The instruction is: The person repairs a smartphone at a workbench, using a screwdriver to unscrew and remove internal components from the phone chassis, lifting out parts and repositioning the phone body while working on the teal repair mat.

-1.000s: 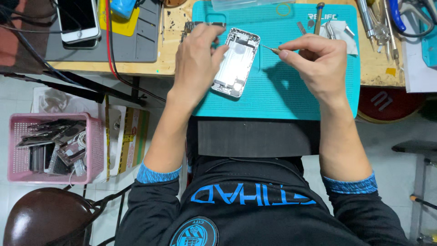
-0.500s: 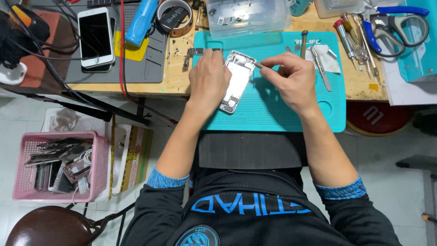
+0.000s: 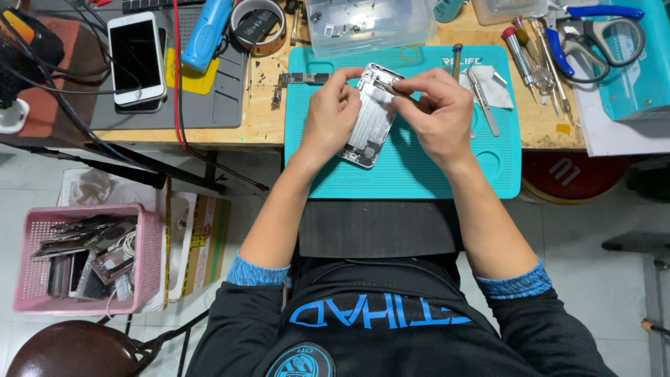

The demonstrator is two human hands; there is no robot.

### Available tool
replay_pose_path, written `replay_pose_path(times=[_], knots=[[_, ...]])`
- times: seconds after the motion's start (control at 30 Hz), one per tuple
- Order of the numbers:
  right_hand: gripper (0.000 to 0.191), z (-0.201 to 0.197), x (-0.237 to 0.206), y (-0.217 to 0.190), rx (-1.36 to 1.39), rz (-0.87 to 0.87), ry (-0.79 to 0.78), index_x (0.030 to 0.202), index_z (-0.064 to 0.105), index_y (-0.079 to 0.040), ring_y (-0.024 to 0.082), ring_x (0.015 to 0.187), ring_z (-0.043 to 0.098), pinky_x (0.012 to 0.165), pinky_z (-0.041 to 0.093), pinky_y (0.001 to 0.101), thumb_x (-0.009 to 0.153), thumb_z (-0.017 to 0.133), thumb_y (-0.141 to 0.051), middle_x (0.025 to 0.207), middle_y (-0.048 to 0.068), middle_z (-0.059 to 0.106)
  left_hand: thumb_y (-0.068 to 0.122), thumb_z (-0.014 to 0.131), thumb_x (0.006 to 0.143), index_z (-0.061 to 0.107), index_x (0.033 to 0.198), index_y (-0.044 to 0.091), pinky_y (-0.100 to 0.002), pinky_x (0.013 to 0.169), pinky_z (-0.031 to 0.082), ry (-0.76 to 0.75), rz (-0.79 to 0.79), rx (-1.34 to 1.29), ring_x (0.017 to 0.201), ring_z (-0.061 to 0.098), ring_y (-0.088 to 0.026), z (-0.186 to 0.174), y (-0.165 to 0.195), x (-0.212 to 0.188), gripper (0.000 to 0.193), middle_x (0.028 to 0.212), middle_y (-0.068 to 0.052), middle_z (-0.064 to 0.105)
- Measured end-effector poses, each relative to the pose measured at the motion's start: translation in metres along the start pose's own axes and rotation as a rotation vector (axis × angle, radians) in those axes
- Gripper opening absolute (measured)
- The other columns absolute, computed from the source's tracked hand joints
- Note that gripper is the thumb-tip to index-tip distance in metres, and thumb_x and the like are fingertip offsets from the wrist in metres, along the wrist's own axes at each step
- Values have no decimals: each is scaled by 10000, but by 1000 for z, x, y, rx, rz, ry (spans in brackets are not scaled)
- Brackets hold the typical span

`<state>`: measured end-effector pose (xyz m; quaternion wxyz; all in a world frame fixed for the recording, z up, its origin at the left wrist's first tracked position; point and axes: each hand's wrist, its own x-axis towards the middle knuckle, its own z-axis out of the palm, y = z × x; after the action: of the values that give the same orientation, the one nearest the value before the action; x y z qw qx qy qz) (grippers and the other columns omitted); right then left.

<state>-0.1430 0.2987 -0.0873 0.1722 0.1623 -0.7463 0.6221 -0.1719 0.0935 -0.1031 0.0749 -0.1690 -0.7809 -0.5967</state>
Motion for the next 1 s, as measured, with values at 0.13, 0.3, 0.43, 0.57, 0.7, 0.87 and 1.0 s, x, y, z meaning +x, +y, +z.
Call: replay_pose_path(times=[0.13, 0.3, 0.43, 0.57, 0.7, 0.87, 1.0], knots=[[166, 4, -2, 9, -30, -40, 9, 1103, 777, -3, -10, 653, 462, 546, 327, 181, 939, 796, 21, 1003, 5, 672, 83, 553, 1027, 612, 1355, 14, -244, 619, 464, 36, 16, -33, 700, 518, -32, -1, -8, -3, 340, 765, 8, 576], [161, 5, -4, 14, 12, -32, 13, 1110, 783, -12, -8, 648, 449, 550, 310, 182, 955, 780, 30, 1025, 3, 675, 84, 567, 1007, 620, 1374, 26, -236, 571, 406, 58, 22, 30, 644, 470, -24, -3, -7, -6, 375, 731, 19, 545], [186, 4, -4, 15, 51, -26, 3, 1094, 772, -8, -10, 674, 481, 558, 336, 180, 924, 817, 54, 1038, 2, 666, 88, 574, 1033, 623, 1380, 23, -229, 586, 403, 49, 21, -42, 674, 458, -13, -3, -3, -9, 356, 756, 40, 543], [202, 1, -2, 18, 45, -21, 13, 1095, 772, 1, -10, 677, 473, 567, 339, 176, 910, 815, 71, 1044, 4, 652, 85, 578, 1049, 639, 1368, 18, -218, 582, 393, 55, 7, -67, 671, 438, -3, 0, -2, -5, 331, 739, 57, 526], [210, 1, -5, 20, 72, 0, 23, 1115, 775, 0, -13, 677, 472, 567, 335, 174, 918, 795, 67, 1063, 5, 640, 74, 572, 1049, 641, 1350, 6, -198, 566, 383, 12, -51, -177, 660, 455, 19, 1, -3, -8, 316, 752, 76, 547], [206, 2, -6, 17, -9, -58, 33, 1109, 786, -8, -7, 654, 454, 553, 327, 183, 916, 811, 58, 1038, 9, 638, 49, 584, 1050, 632, 1365, -6, -180, 576, 376, -9, -27, -199, 675, 455, 27, -1, -3, -9, 323, 784, 78, 560], [190, 3, -7, 14, -41, -83, 18, 1092, 784, -10, -3, 638, 444, 546, 320, 188, 913, 817, 48, 1015, 11, 654, 29, 595, 1035, 607, 1386, -15, -165, 582, 385, -49, -38, -222, 682, 468, 28, -3, -5, -9, 354, 823, 71, 585]])
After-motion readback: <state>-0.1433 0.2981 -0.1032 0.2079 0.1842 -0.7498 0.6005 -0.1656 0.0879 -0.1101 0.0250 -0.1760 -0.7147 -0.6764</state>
